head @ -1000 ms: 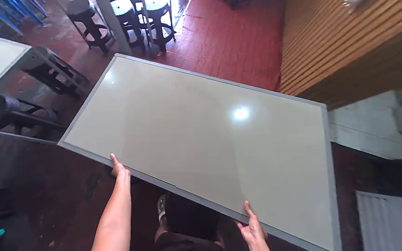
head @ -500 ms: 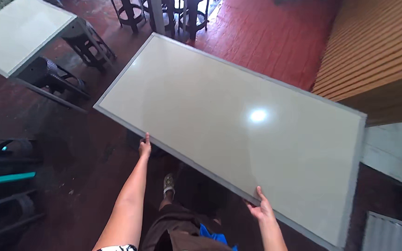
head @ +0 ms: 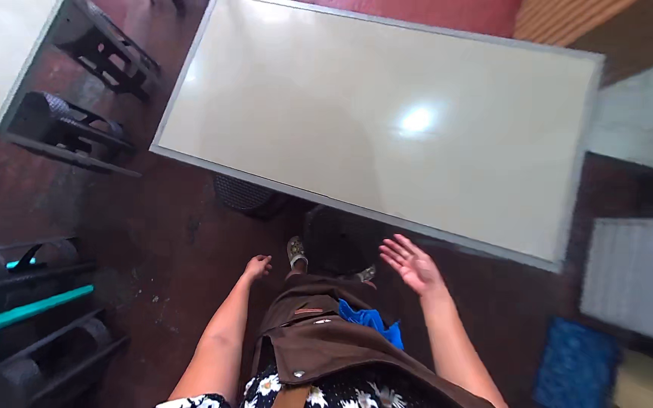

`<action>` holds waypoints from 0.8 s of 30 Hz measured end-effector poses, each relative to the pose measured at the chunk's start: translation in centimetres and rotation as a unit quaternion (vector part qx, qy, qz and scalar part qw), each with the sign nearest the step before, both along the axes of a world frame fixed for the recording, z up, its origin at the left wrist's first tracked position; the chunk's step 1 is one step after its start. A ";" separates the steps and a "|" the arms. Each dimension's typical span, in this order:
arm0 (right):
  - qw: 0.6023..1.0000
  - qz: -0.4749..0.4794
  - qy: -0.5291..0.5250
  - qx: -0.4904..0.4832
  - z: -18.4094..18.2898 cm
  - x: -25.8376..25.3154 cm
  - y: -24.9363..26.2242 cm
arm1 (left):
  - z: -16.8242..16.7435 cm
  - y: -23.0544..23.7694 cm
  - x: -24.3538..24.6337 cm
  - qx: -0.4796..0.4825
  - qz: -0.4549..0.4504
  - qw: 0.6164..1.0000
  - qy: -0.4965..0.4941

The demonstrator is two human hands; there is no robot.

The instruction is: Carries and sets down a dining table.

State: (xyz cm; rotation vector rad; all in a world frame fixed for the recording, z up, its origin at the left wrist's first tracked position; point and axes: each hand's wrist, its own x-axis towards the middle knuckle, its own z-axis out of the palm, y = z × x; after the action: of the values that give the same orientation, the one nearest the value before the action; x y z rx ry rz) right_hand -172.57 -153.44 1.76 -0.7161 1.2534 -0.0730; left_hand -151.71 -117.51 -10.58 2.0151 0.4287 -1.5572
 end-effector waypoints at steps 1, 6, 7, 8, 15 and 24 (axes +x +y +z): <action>0.998 0.058 -0.010 0.011 0.1 -1.0 1.7 | -0.1 0.6 -0.4 0.009 0.009 1.000 -0.007; 0.870 0.479 0.097 -0.071 -6.2 -10.6 6.8 | 1.3 -0.3 -2.4 0.012 0.071 0.995 -0.068; 0.819 0.549 0.137 -0.091 -7.7 -13.6 6.8 | 1.5 -1.0 -3.1 0.002 0.080 0.994 -0.078; 0.797 0.569 0.174 -0.100 -9.4 -17.2 6.7 | 1.8 -1.7 -4.1 -0.007 0.086 0.992 -0.087; 0.953 0.003 0.303 -0.032 -6.5 -37.9 5.0 | 2.5 -10.0 -14.2 -0.056 -0.059 0.993 -0.085; 0.899 -0.339 0.269 0.063 -7.6 -52.5 12.2 | 1.7 -25.1 -22.8 -0.124 -0.268 0.953 -0.069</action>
State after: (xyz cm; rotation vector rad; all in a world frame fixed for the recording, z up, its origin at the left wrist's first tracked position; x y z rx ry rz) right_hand -225.04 -141.29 -5.82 -0.1473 1.9840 -0.3825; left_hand -174.47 -142.63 -8.88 2.1206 -0.3897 -1.6510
